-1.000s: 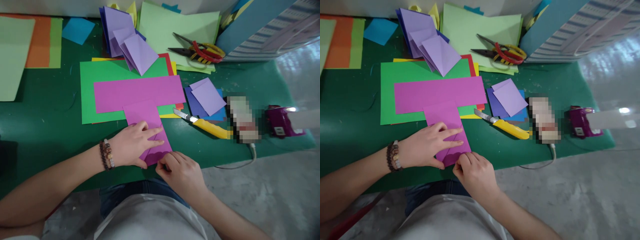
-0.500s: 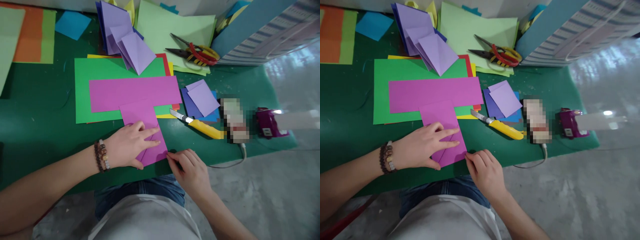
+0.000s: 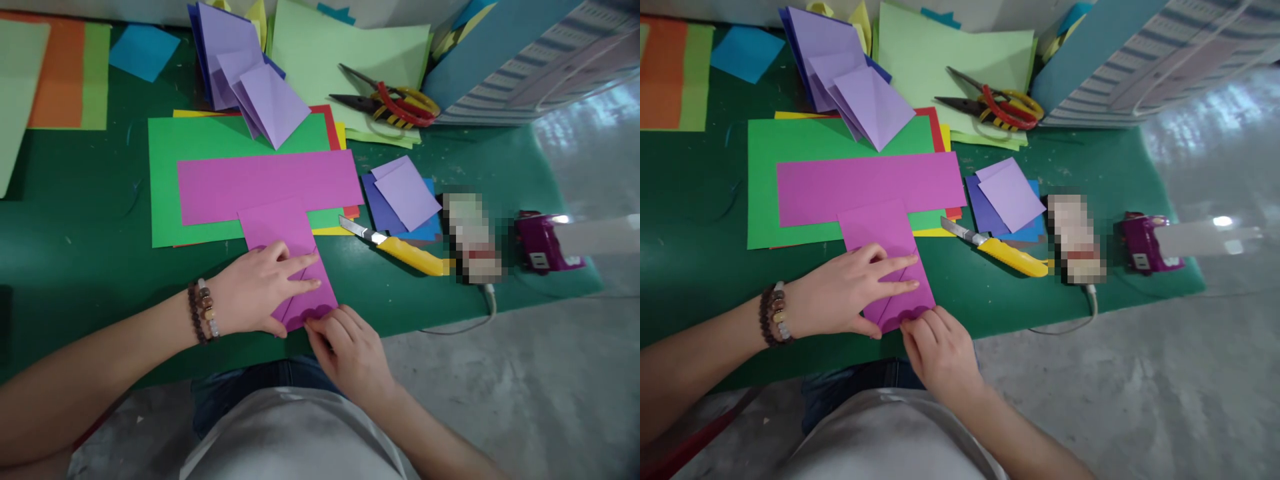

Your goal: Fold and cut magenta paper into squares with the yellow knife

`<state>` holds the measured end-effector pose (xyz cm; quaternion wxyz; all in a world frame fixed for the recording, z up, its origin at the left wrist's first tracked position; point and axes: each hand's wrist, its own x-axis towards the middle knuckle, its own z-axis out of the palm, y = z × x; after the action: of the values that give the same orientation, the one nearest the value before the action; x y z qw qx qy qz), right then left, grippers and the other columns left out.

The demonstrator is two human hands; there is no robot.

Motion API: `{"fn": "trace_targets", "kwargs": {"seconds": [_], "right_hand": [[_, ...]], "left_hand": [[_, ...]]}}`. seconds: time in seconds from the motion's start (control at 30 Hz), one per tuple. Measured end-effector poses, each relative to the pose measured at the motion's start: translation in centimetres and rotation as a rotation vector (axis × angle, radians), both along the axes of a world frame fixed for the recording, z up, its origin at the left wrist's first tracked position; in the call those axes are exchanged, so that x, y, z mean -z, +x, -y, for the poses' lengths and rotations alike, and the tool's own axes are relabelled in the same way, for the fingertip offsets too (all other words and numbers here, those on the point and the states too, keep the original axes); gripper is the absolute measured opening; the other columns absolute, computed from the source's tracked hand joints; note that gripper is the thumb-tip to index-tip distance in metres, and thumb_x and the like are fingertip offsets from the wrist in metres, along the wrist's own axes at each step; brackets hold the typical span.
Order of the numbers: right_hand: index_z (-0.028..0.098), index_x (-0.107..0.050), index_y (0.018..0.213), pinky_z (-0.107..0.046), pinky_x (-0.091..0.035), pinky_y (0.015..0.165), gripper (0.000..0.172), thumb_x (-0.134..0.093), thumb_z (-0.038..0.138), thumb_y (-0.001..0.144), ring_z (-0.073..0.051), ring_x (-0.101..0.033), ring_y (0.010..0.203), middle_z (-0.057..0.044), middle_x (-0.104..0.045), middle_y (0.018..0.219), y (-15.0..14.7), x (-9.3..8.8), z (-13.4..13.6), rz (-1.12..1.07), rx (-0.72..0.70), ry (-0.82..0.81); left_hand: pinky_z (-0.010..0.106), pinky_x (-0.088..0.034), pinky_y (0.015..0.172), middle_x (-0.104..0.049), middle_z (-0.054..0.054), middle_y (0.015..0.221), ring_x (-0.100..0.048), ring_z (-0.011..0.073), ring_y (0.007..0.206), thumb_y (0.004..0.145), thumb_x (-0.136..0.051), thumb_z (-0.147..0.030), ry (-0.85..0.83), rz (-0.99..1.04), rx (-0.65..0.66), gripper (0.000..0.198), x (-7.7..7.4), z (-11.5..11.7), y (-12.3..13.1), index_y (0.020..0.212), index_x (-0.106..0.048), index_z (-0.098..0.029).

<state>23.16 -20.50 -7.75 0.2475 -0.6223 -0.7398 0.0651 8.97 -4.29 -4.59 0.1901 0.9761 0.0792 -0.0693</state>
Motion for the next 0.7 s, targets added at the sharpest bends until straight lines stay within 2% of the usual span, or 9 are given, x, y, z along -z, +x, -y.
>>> {"fn": "trace_targets", "kwargs": {"seconds": [0.13,0.27,0.33,0.57,0.7], "right_hand": [[0.021,-0.057,0.084,-0.027,-0.043,0.058,0.009,-0.058,0.014,0.088,-0.013,-0.052,0.063,0.002,-0.058,0.068,0.2,0.0,0.1,-0.077,0.019,0.025],[0.021,-0.058,0.097,-0.029,-0.046,0.062,0.015,-0.062,0.012,0.086,-0.015,-0.057,0.073,-0.001,-0.061,0.079,3.3,0.0,0.6,-0.104,0.279,0.103],[0.022,-0.059,0.094,-0.029,-0.047,0.063,0.015,-0.063,0.012,0.085,-0.015,-0.057,0.074,-0.001,-0.061,0.08,4.5,0.1,0.9,-0.094,0.321,0.093],[0.023,-0.06,0.092,-0.032,-0.048,0.071,0.01,-0.063,0.015,0.085,-0.016,-0.057,0.077,-0.001,-0.062,0.081,3.9,0.6,1.0,-0.057,0.244,0.036],[0.021,-0.058,0.085,-0.033,-0.046,0.069,0.01,-0.062,0.012,0.085,-0.016,-0.054,0.073,-0.002,-0.061,0.076,3.6,0.4,0.8,-0.032,0.204,0.034]], "left_hand": [[0.039,-0.042,0.093,-0.039,0.003,0.152,-0.045,0.0279,0.109,0.068,-0.079,-0.054,0.0,0.008,-0.005,0.079,-0.2,0.0,-0.1,0.138,-0.051,-0.029],[0.039,-0.042,0.093,-0.039,0.003,0.152,-0.045,0.0284,0.109,0.066,-0.08,-0.056,-0.02,0.001,-0.009,0.083,-0.3,-0.1,-0.1,0.139,-0.05,-0.03],[0.039,-0.043,0.092,-0.038,0.003,0.153,-0.045,0.0282,0.108,0.065,-0.08,-0.057,-0.023,-0.012,-0.002,0.084,-0.2,-0.1,-0.1,0.139,-0.05,-0.029],[0.04,-0.043,0.094,-0.036,0.003,0.154,-0.044,0.0276,0.109,0.065,-0.08,-0.058,-0.017,-0.021,-0.002,0.085,-0.2,-0.1,-0.1,0.139,-0.05,-0.03],[0.04,-0.042,0.094,-0.037,0.003,0.154,-0.044,0.0275,0.109,0.066,-0.079,-0.058,-0.017,-0.024,-0.001,0.083,-0.2,-0.2,0.0,0.138,-0.051,-0.029]]}}
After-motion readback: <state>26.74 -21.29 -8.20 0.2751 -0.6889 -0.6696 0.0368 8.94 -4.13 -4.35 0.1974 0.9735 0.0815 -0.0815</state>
